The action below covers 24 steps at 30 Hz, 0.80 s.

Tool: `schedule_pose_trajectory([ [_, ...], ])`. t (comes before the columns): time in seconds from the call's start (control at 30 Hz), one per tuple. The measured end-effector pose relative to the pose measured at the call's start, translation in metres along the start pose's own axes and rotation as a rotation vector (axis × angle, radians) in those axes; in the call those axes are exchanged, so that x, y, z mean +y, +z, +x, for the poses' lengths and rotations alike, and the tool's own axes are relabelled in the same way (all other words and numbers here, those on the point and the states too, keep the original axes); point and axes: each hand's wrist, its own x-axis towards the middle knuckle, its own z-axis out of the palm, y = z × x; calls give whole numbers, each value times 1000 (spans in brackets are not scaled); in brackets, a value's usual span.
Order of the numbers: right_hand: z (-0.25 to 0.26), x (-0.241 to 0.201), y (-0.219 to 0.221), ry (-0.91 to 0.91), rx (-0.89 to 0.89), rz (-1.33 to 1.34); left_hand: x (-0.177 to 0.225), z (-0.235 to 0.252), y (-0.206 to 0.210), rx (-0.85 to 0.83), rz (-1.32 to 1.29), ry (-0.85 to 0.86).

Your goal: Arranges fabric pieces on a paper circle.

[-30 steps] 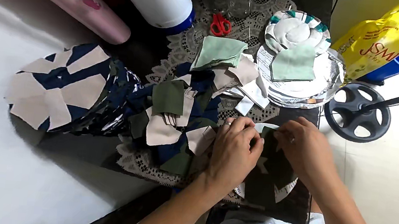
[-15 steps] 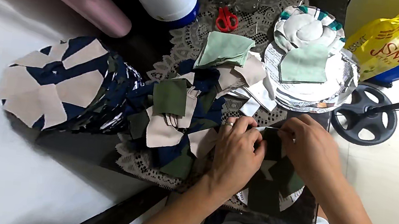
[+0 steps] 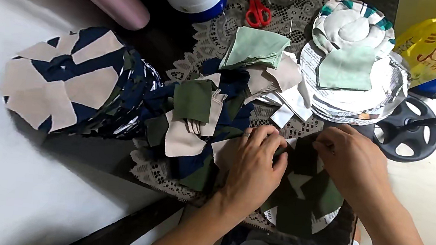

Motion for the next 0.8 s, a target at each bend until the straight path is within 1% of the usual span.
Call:
schedule_pose_trajectory([
  [0.2, 2, -1, -2, 7, -19, -10, 1, 2, 3, -2, 0, 27],
  [0.33, 2, 0, -1, -3, -13, 7, 3, 4, 4, -57, -8, 70],
  [0.4, 0, 3, 0, 8, 16, 45, 2, 4, 6, -89, -9, 79],
  [0.47, -6, 10, 1, 4, 89, 87, 1, 4, 8, -92, -7, 80],
  [0.6, -25, 19, 9, -67, 223, 112, 0, 2, 9, -86, 3, 81],
  [0.8, -33, 21, 26, -147, 200, 17, 0, 3, 6, -120, 20, 74],
])
